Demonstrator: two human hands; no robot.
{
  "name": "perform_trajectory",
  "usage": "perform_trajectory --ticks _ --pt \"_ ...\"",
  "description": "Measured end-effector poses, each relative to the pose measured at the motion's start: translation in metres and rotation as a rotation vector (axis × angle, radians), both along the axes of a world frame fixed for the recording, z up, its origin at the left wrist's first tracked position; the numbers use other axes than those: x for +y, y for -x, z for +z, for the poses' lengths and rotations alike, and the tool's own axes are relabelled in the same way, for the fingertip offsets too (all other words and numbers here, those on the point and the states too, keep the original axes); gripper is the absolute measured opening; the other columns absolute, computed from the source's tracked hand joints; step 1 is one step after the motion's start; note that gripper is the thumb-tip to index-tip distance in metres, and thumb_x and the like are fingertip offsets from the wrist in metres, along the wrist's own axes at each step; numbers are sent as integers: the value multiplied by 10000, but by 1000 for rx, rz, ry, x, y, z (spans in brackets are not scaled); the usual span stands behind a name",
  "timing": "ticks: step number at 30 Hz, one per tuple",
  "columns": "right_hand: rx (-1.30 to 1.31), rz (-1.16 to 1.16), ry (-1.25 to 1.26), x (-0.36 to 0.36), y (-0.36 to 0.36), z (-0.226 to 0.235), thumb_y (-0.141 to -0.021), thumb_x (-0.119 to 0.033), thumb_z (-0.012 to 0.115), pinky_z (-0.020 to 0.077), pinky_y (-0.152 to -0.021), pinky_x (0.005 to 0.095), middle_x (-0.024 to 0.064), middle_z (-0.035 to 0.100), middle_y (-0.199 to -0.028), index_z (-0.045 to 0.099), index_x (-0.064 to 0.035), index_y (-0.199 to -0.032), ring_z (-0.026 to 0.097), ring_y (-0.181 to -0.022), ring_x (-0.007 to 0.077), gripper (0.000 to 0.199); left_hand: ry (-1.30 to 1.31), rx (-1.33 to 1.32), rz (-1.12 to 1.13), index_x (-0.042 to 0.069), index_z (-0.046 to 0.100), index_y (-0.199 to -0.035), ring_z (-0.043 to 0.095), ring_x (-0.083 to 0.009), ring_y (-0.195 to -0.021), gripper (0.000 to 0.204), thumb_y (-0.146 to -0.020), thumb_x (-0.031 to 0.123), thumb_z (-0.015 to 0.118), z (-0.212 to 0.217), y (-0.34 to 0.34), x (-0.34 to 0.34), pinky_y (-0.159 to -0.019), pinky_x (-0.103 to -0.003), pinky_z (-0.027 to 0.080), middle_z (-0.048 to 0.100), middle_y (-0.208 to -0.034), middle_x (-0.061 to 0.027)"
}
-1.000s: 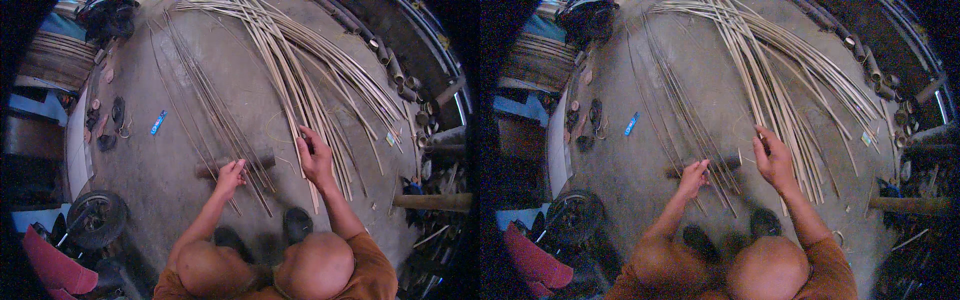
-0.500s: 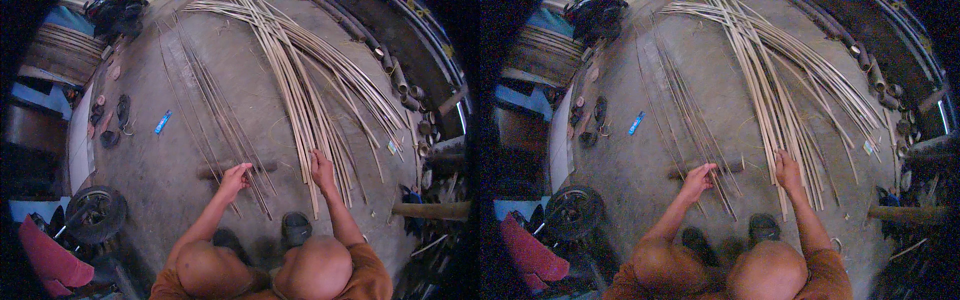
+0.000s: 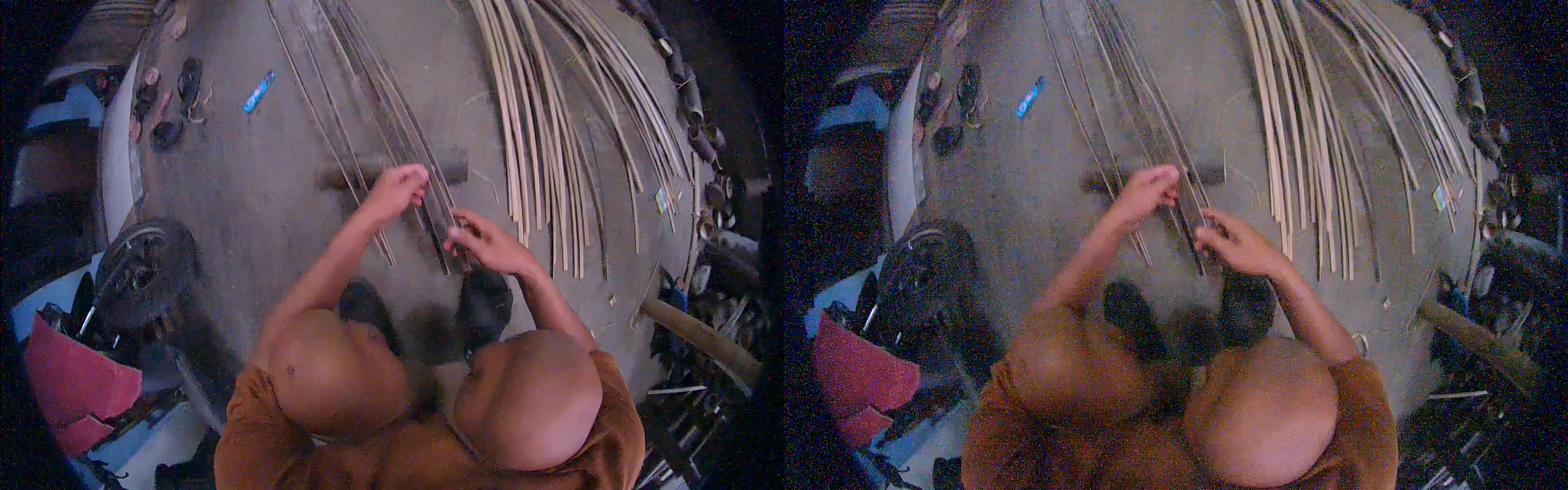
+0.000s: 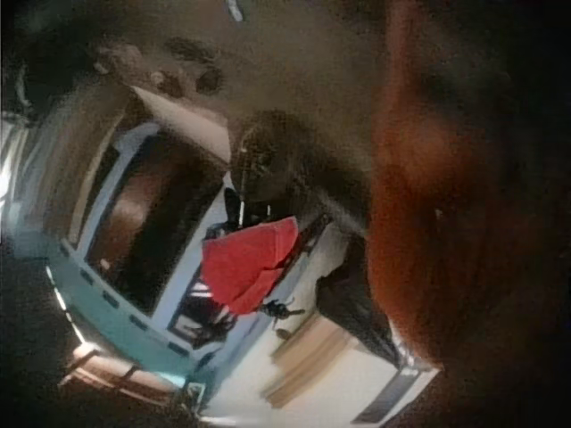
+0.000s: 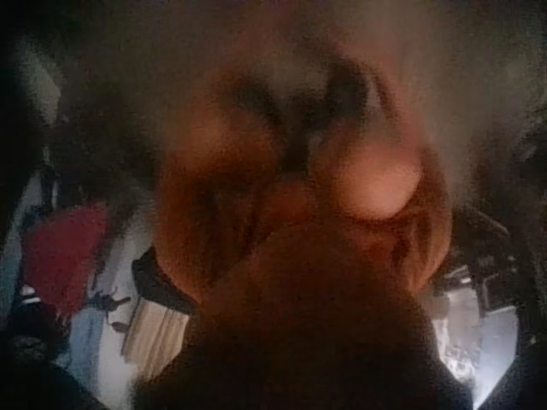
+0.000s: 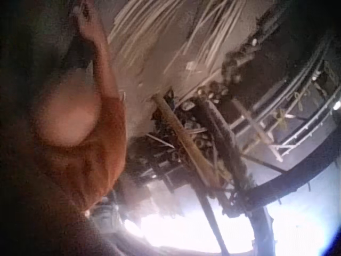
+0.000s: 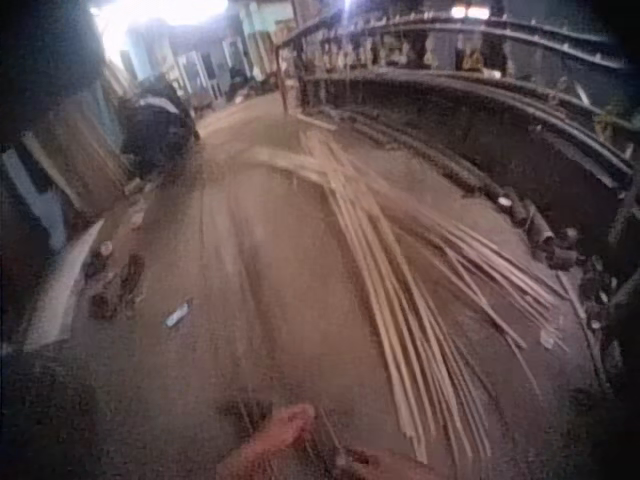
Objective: The person squats on the floor and gathers thin bamboo strips, aligning them into a bundle. The person then stands and ties the bundle with yellow string before placing it on a bamboo rack.
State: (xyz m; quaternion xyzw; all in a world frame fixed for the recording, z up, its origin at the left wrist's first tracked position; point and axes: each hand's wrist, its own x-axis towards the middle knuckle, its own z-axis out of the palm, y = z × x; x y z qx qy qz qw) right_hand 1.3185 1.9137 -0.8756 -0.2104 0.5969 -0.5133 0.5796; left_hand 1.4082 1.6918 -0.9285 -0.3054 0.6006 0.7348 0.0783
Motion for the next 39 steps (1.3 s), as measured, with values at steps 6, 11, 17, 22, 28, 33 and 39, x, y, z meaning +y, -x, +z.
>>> perform_trajectory --ticks 6,11,17,22,28,33,39 --pt "392 -274 40 -18 14 11 -1006 -272 457 360 -494 228 -12 502 -652 562 -40 -1163 466 -553 55 299 290 -254 285 29 537 -1037 549 -116 -734 263 -917 254 600 -8 -11 -8 -630 -279 489 568 -853 -29" --pt "373 -118 -65 -23 32 -6 -1005 -256 463 375 -505 225 -25 533 -652 566 -43 -1160 504 -592 49 283 31 -307 401 28 508 -1030 587 -152 -758 255 -904 223 613 3 -6 12 -654 -335 521 581 -862 -48" --pt "109 41 -27 -14 20 -32 -988 -225 501 443 -547 230 0 612 -780 541 -46 -1172 549 -646 59 260 -98 -233 285 48 498 -1054 635 -184 -782 227 -905 188 597 -5 -19 2 -667 -351 534 615 -910 -71" --pt "31 133 -154 -8 0 -27 -977 -216 524 479 -567 239 7 638 -833 533 -44 -1164 549 -630 67 255 -149 -270 240 60 497 -1027 641 -188 -782 191 -909 177 591 -2 -26 7 -667 -348 531 618 -915 -72" --pt "198 118 -179 -10 -10 -34 -968 -234 543 453 -535 238 0 610 -798 569 -51 -1197 525 -599 67 295 -219 -216 191 63 506 -1022 648 -192 -824 185 -917 182 601 7 -24 11 -685 -343 530 621 -933 -77" --pt "172 80 -120 -11 -11 -34 -949 -245 576 414 -532 229 -16 571 -756 583 -37 -1189 503 -605 63 318 -280 -154 164 60 525 -1041 649 -202 -844 188 -922 183 602 12 -24 7 -712 -345 535 616 -963 -87" --pt "167 126 -102 -5 1 -45 -907 -245 636 408 -614 228 -24 560 -771 606 -49 -1044 506 -666 65 241 -289 -130 139 57 519 -1077 656 -218 -851 233 -933 222 597 19 -23 3 -703 -340 536 605 -1003 -104"
